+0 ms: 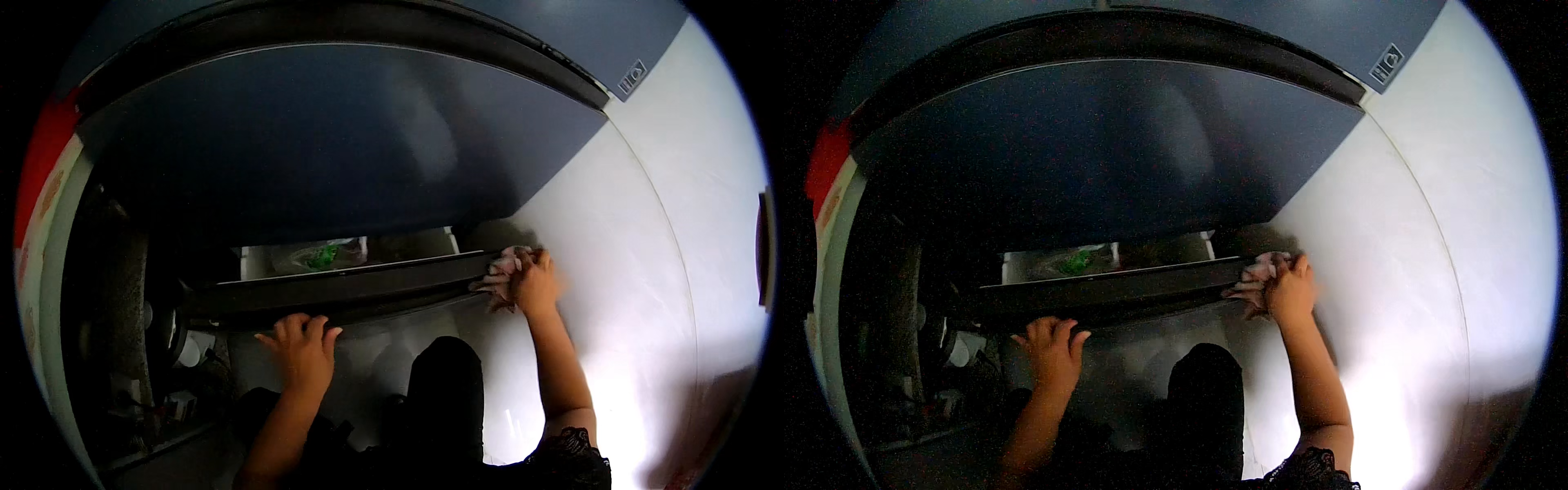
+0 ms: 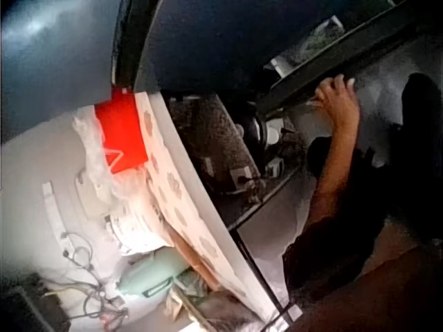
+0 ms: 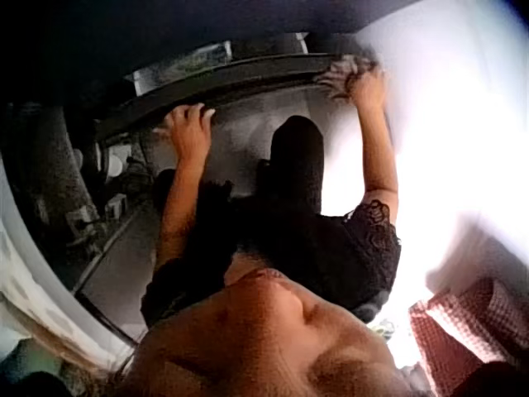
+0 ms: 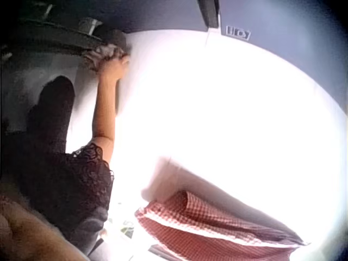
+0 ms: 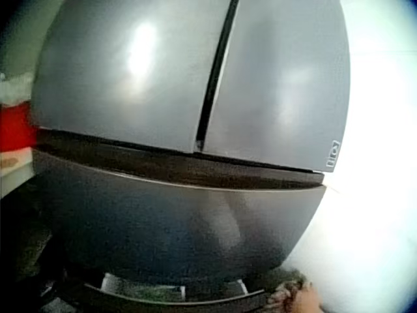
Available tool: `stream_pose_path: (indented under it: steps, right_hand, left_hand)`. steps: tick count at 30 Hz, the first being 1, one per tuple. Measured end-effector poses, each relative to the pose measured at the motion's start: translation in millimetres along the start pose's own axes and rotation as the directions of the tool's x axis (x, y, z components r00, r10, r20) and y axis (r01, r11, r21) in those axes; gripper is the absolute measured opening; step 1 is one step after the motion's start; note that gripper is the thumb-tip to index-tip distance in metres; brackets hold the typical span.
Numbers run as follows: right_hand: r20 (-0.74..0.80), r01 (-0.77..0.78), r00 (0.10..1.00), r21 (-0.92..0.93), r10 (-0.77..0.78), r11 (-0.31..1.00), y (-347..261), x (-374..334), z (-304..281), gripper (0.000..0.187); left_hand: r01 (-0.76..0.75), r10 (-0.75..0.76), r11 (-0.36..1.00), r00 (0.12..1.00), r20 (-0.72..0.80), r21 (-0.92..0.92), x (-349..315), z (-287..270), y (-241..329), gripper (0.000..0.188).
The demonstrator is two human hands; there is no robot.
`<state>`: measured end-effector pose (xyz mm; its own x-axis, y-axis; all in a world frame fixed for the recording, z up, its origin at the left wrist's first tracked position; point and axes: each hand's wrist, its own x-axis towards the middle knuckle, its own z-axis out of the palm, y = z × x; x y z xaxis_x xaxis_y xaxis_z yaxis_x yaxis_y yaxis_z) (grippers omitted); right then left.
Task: The person cleans a refrigerator drawer and door with a cloth, then rinses the cloth at the sink. They stir dumplings in a pot on the stove and serve them into bowls using a ladle.
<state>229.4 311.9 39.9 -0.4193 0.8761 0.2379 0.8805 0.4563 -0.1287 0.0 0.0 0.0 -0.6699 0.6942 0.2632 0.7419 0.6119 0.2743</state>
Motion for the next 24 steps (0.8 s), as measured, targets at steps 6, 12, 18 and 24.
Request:
stream_pose_path:
  steps: [6, 12, 18, 24]
  right_hand:
    - [-0.235, 0.241, 0.945, 0.031, -0.227, 0.97, -21.2, -29.7, 5.4, 0.044]
    - [-0.063, 0.465, 0.885, 0.193, -0.462, 0.864, -151.8, -69.4, 9.0, 0.046]
    - [0.096, 0.672, 0.689, 0.287, -0.718, 0.683, -282.8, -101.0, 12.9, 0.033]
    - [0.086, 0.754, 0.529, 0.407, -0.844, 0.515, -400.9, -127.9, 10.4, 0.024]
  left_hand:
    - [0.029, -0.028, 0.99, 1.0, 0.006, -0.137, -15.8, 17.3, 24.9, 0.029]
    - [0.016, -0.019, 0.988, 1.0, -0.019, -0.154, -14.8, 18.8, 17.9, 0.028]
    - [-0.001, -0.011, 0.989, 0.997, -0.082, -0.148, -19.1, 38.1, 12.2, 0.036]
    - [-0.178, 0.114, 0.942, 0.967, -0.228, -0.283, -29.2, 78.3, -11.4, 0.052]
